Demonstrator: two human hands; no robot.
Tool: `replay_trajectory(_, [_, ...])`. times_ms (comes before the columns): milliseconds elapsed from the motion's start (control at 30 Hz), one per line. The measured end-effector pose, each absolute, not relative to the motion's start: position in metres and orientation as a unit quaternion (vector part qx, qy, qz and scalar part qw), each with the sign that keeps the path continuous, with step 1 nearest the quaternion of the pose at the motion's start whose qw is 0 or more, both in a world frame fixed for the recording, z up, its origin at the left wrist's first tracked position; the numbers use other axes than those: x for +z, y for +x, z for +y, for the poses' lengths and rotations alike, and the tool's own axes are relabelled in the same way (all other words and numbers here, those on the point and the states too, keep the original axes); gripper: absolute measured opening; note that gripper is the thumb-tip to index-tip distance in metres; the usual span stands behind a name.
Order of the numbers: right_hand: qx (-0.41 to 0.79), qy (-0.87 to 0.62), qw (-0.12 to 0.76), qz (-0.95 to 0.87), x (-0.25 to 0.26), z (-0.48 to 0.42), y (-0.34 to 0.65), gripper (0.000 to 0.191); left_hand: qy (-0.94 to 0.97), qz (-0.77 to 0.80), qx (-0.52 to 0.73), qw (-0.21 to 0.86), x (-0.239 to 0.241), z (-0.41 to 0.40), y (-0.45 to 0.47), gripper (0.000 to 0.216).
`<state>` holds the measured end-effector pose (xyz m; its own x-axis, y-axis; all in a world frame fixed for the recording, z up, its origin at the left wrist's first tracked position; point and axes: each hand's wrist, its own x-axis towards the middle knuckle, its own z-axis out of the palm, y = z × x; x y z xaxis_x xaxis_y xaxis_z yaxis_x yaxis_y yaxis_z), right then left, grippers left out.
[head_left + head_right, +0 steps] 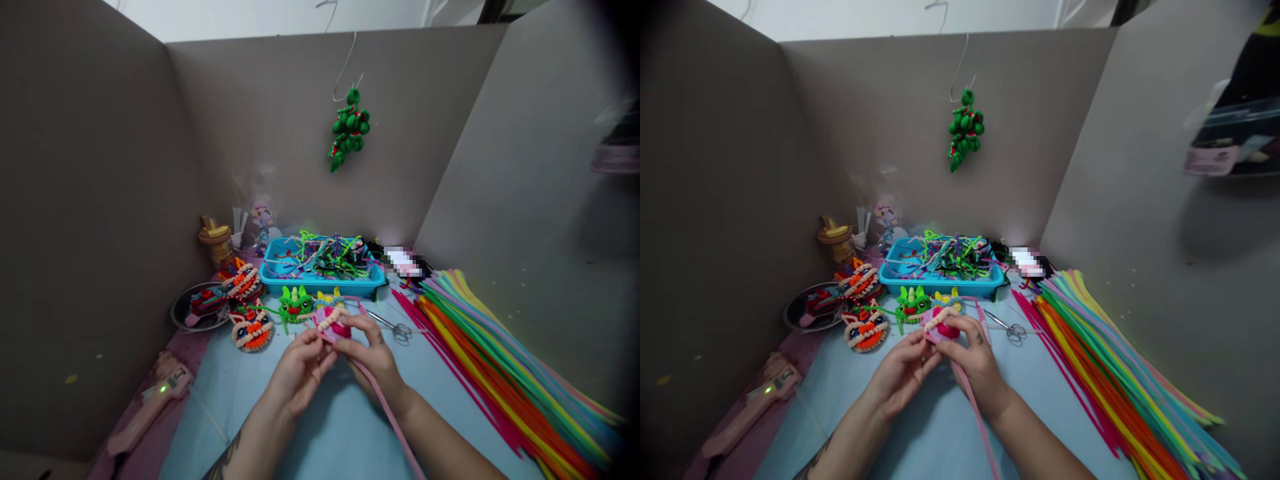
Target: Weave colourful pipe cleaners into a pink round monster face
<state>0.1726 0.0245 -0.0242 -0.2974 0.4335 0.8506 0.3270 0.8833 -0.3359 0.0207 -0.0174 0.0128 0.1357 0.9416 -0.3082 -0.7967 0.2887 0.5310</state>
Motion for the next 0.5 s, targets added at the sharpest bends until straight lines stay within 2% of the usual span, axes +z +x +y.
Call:
replay_trajectory(133, [0.09,-0.234,0.551,-0.796,-0.027,0.025,0.173,0.026,0.116,0.311,0.585,0.74,0.011,-0.018,0.021,0.004])
replay_trajectory(333, [0.02,-0.255,0.55,-0.795,-0.015,0.023,0.174,0.022,0.147,0.359,0.576,0.72,0.003,-0.017,0.027,0.015])
replay_trajectory(500, [0.023,-0.251,0.552,-0.795,-0.009,0.015,0.169,0.021,0.108,0.359,0.611,0.698,0.001,-0.016,0.03,0.011])
